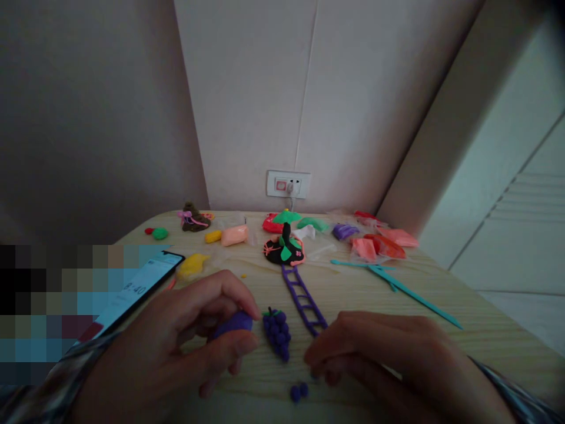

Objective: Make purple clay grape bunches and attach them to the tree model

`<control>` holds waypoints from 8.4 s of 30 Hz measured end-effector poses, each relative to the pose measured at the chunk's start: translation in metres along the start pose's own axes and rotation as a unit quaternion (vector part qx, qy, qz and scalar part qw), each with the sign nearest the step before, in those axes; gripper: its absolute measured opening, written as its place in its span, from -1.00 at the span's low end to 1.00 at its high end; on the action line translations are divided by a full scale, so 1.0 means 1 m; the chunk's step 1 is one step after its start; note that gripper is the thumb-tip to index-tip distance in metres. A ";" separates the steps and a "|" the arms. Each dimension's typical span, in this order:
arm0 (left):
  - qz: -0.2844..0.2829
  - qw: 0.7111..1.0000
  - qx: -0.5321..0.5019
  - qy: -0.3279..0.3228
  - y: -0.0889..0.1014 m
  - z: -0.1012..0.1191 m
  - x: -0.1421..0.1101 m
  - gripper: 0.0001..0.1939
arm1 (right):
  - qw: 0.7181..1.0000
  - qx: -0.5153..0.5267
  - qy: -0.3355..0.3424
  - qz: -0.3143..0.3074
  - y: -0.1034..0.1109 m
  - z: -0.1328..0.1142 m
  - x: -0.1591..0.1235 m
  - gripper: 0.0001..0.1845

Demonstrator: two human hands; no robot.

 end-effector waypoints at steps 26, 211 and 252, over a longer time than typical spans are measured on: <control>0.033 0.993 0.094 -0.055 -0.002 0.028 -0.001 -0.96 | 0.999 -0.046 -0.004 0.012 -0.001 -0.006 -0.003 -0.79; -0.022 0.966 0.211 -0.151 -0.017 0.030 -0.006 -0.90 | 0.990 -0.123 0.073 0.004 0.009 -0.020 0.002 -0.81; -0.083 0.930 0.286 -0.216 -0.043 0.044 -0.014 -0.75 | 0.976 -0.136 0.167 0.027 -0.023 -0.049 0.003 -0.55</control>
Point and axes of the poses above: each hand's wrist, its own x-axis towards the middle knuckle, its own y-axis out of the back of the hand, z = x × y, the point moved 10 cm from there along x, towards the middle knuckle
